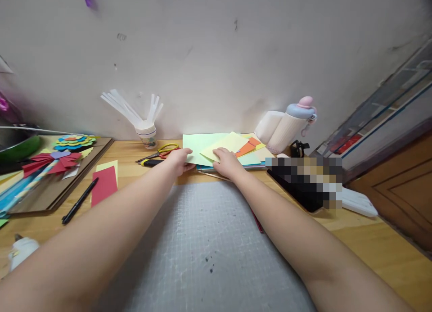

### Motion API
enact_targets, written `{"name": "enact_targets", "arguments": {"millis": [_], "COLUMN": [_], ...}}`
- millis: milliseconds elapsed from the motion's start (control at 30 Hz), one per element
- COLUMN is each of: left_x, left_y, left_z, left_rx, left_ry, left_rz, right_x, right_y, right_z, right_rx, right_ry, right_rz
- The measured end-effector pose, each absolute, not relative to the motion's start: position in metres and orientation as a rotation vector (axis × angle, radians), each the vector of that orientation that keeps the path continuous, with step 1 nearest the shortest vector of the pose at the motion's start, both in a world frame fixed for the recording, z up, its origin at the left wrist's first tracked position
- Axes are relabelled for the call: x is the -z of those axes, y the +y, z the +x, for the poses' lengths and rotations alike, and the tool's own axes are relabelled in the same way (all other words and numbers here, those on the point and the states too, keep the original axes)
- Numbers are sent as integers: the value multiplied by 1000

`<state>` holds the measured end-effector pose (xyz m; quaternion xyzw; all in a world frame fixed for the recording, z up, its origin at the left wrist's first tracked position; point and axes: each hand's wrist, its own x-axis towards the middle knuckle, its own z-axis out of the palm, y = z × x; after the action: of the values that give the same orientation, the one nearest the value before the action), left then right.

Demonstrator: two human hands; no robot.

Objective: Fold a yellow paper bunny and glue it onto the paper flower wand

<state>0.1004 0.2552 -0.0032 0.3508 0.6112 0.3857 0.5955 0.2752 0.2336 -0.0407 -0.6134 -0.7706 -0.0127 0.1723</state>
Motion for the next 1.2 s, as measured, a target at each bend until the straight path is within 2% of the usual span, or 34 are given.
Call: {"name": "enact_targets", "arguments": {"millis": [233, 533, 833, 1033, 1200], "left_x": [2, -36, -53, -63, -65], "left_y": [257, 247, 228, 243, 243], "left_z": [103, 73, 64, 61, 66], "left_rx": [-912, -1073, -1085, -837, -779], "left_ry": [1507, 1523, 1529, 1493, 1568], "left_rz": [1236, 1608, 1398, 1142, 1278], "right_x": [48, 48, 51, 50, 48], "right_y": [243, 250, 267, 270, 271], "right_z": [282, 289, 311, 314, 311], "right_rx": [-24, -14, -13, -23, -12], "right_ry": [-2249, -2217, -2163, -2163, -2136], "right_rz": [-1736, -1785, -1880, -1887, -1901]}}
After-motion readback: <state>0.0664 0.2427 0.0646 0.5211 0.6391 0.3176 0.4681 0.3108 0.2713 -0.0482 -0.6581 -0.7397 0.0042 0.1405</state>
